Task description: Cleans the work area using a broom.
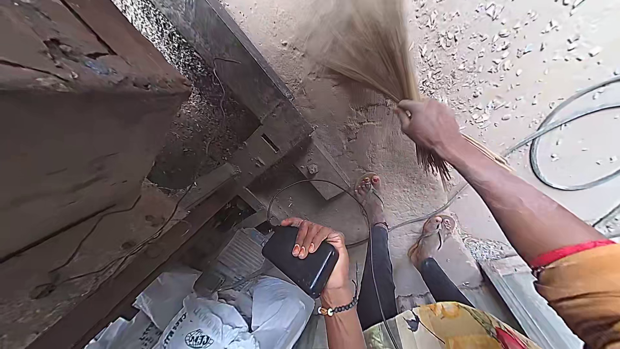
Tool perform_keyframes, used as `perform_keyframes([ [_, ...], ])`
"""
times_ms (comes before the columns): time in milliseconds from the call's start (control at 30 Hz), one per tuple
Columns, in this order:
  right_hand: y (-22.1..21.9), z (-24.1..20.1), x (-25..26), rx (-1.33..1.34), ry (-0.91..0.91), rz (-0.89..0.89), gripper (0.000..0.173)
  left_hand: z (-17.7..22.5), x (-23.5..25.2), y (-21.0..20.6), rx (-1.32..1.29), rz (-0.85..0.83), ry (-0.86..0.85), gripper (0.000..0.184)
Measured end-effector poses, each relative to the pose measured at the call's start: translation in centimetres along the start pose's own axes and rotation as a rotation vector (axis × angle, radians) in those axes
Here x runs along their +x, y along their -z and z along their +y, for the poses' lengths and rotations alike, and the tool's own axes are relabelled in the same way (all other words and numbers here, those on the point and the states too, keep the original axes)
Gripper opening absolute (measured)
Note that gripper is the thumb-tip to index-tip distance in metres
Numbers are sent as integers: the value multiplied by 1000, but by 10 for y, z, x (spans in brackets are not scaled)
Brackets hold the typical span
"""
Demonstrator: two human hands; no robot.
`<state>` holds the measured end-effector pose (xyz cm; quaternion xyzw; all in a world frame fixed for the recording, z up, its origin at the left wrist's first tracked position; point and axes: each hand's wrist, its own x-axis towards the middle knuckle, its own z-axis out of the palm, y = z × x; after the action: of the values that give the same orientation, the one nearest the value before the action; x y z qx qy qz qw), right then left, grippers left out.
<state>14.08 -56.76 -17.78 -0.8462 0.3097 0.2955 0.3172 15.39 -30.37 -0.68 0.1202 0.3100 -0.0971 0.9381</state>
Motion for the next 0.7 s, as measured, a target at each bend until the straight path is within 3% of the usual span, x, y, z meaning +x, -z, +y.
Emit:
perform_keyframes([
  [67, 9, 1, -25, 109, -42, 147, 39, 1, -5, 3, 5, -18, 5, 27],
  [100, 12, 0, -44, 113, 19, 158, 34, -1, -6, 4, -8, -23, 16, 27],
  [167, 6, 3, -73, -42, 218, -5, 26, -4, -5, 2, -44, -68, 45, 25],
  [200, 3, 10, -79, -177, 256, -180, 28, -4, -9, 0, -55, -102, 65, 25],
  [267, 7, 39, -67, -347, 200, -364, 25, -4, -14, -4, -35, -189, 89, 23],
  [400, 48, 99, -57, -328, -42, -78, 25, -5, -22, -1, -10, -286, 163, 24],
  [467, 43, 106, -96, -205, -16, 68, 25, -10, -27, 3, -26, -258, 174, 26],
  [500, 37, 103, -117, -183, 34, 59, 25, -12, -27, 4, -31, -257, 174, 27],
  [567, 18, 92, -154, -231, 166, -174, 32, -13, -29, 3, -29, -265, 150, 30],
  [633, 10, 81, -162, -323, 149, -535, 46, -10, -32, 2, -17, -280, 115, 29],
  [667, 17, 87, -148, -347, 59, -588, 51, -13, -31, 2, -39, -284, 106, 31],
  [700, 27, 101, -128, -323, -45, -522, 52, -14, -30, 3, -50, -280, 107, 32],
])
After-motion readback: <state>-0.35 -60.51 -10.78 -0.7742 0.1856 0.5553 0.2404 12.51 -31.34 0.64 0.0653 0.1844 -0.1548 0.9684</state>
